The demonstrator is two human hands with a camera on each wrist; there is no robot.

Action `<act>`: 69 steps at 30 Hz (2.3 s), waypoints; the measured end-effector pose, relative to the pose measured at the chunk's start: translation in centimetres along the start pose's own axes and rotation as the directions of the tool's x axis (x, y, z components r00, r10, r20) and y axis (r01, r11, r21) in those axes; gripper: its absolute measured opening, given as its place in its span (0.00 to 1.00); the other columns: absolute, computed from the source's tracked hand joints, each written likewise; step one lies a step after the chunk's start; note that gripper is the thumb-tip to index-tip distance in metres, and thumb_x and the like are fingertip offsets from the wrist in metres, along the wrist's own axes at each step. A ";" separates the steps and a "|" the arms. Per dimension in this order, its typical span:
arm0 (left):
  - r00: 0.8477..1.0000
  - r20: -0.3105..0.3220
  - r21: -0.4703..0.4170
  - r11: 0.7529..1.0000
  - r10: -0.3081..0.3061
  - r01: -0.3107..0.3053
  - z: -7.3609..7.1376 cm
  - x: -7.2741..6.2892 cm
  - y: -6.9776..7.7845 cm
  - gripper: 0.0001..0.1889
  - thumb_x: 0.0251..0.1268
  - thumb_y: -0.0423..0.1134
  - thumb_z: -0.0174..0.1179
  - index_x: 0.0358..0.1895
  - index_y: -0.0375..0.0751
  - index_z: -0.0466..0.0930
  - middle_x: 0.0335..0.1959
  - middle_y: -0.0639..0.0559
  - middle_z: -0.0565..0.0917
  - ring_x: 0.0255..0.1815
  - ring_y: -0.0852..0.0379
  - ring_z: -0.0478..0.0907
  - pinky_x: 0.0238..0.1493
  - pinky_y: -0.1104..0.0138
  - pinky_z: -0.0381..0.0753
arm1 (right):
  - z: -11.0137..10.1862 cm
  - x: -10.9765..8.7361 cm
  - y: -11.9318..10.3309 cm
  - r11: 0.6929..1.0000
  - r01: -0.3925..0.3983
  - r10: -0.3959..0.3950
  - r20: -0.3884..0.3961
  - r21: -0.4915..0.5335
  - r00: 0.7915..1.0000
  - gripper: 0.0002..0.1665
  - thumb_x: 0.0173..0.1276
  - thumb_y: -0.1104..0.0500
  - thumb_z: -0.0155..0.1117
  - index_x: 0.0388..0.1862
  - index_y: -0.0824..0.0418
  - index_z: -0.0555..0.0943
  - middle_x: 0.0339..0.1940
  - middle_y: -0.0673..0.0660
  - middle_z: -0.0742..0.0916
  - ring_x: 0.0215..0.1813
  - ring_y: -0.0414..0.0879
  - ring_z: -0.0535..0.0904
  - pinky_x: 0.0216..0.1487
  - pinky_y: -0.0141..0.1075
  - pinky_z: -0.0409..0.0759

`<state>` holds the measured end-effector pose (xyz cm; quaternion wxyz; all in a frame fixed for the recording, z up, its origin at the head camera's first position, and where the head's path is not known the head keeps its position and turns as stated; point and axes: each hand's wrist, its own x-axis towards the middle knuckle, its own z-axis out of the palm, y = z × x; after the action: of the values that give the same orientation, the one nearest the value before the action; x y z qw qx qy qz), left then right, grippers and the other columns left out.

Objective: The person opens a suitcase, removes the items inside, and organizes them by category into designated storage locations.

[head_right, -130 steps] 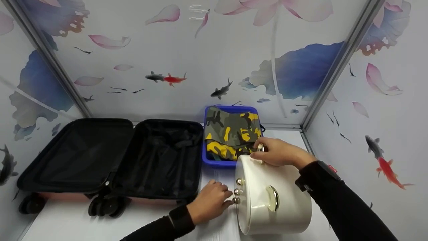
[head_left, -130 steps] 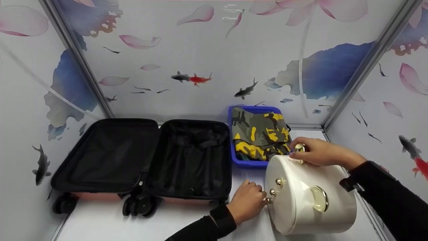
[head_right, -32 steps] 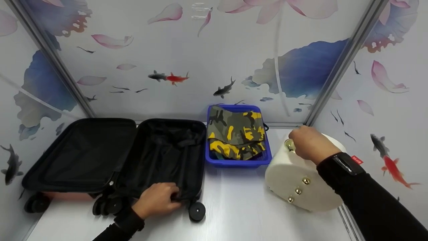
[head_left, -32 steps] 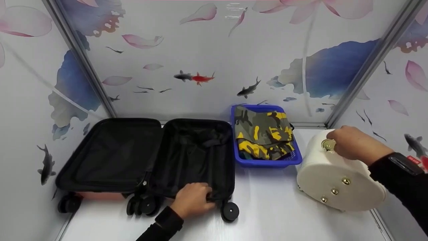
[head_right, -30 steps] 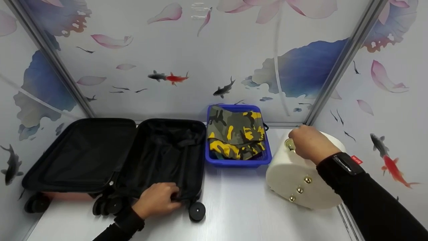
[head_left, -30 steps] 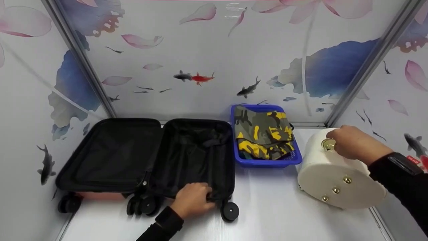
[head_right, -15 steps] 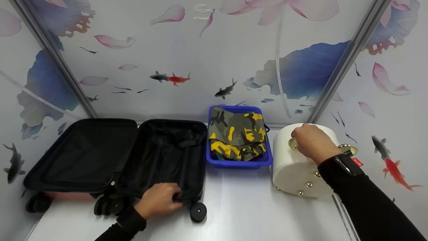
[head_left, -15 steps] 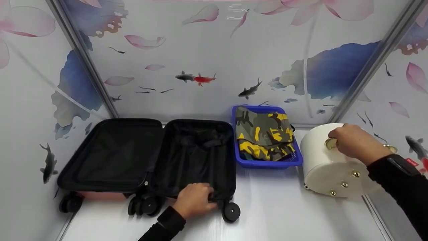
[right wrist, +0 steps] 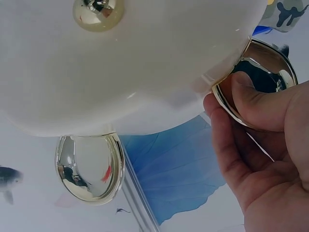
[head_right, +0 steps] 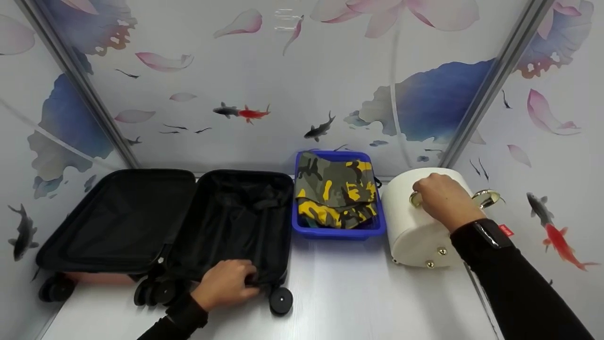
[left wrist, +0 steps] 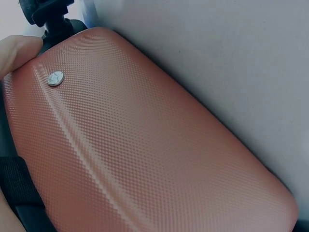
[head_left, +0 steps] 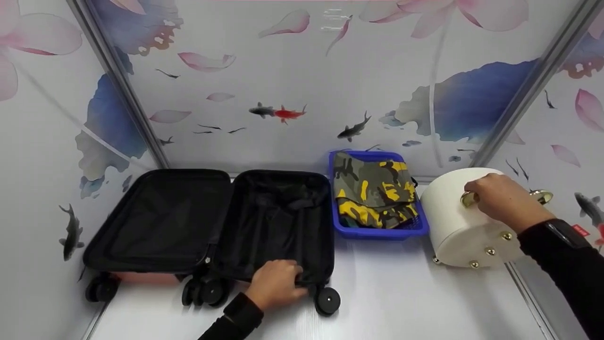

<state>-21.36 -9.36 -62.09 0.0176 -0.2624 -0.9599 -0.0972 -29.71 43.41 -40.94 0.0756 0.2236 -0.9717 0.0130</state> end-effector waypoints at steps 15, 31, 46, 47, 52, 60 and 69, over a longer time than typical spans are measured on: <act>1.000 -0.013 0.011 1.000 0.007 -0.006 -0.2 -0.1 0.1 0.21 0.57 0.65 0.74 0.39 0.52 0.91 0.35 0.59 0.88 0.35 0.49 0.89 0.38 0.55 0.87 | 2.4 -2.4 0.0 0.993 -0.107 0.112 -0.104 0.055 0.988 0.30 0.75 0.65 0.65 0.74 0.67 0.76 0.54 0.78 0.87 0.55 0.79 0.83 0.56 0.74 0.80; 1.000 0.014 0.030 0.999 0.011 -0.011 -0.3 0.1 0.1 0.22 0.60 0.67 0.72 0.41 0.53 0.93 0.39 0.57 0.90 0.38 0.47 0.90 0.39 0.54 0.88 | 2.3 -5.9 -1.2 0.961 -0.268 0.271 -0.041 0.069 0.962 0.44 0.84 0.51 0.64 0.82 0.80 0.60 0.68 0.89 0.76 0.63 0.89 0.74 0.61 0.80 0.74; 1.000 -0.005 0.041 0.999 0.025 -0.025 -0.1 -0.1 0.0 0.22 0.60 0.66 0.73 0.40 0.53 0.93 0.39 0.58 0.91 0.37 0.48 0.90 0.40 0.54 0.89 | 2.7 -2.9 0.2 0.956 -0.272 0.271 0.031 0.110 0.962 0.46 0.86 0.52 0.61 0.81 0.85 0.54 0.56 0.97 0.77 0.60 0.93 0.75 0.59 0.81 0.74; 1.000 -0.006 0.042 0.999 0.026 -0.026 0.0 -0.1 0.0 0.22 0.59 0.66 0.73 0.41 0.52 0.93 0.39 0.58 0.91 0.37 0.48 0.90 0.40 0.54 0.89 | 2.7 -2.6 0.3 0.955 -0.274 0.272 0.037 0.112 0.962 0.47 0.87 0.52 0.60 0.81 0.85 0.54 0.56 0.97 0.77 0.60 0.93 0.75 0.59 0.81 0.74; 1.000 0.001 0.046 0.999 0.020 -0.020 -0.1 -0.2 0.0 0.22 0.59 0.66 0.73 0.42 0.52 0.94 0.39 0.57 0.91 0.38 0.48 0.90 0.41 0.54 0.89 | 2.9 -0.6 1.1 0.952 -0.284 0.278 0.064 0.117 0.959 0.47 0.88 0.52 0.58 0.82 0.86 0.51 0.58 0.98 0.75 0.62 0.94 0.72 0.61 0.81 0.74; 1.000 -0.002 0.048 0.999 0.017 -0.017 -0.5 -0.2 -0.1 0.22 0.59 0.66 0.73 0.39 0.53 0.93 0.39 0.58 0.91 0.38 0.48 0.90 0.41 0.54 0.89 | 3.2 2.2 2.1 0.926 -0.345 0.323 0.152 0.153 0.934 0.50 0.90 0.48 0.50 0.86 0.82 0.42 0.69 0.98 0.66 0.71 0.96 0.61 0.71 0.84 0.64; 1.000 -0.018 0.047 0.999 0.014 -0.013 -0.1 -0.2 -0.1 0.21 0.59 0.66 0.73 0.41 0.54 0.94 0.39 0.60 0.91 0.39 0.50 0.90 0.43 0.54 0.89 | 3.9 4.2 2.9 0.904 -0.376 0.349 0.155 0.203 0.924 0.47 0.91 0.50 0.47 0.87 0.79 0.40 0.75 0.94 0.64 0.75 0.95 0.54 0.74 0.84 0.53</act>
<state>-21.22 -9.61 -62.03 0.0333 -0.2675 -0.9599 -0.0768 -35.24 44.00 -44.13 -0.0106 0.0466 -0.9909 0.1258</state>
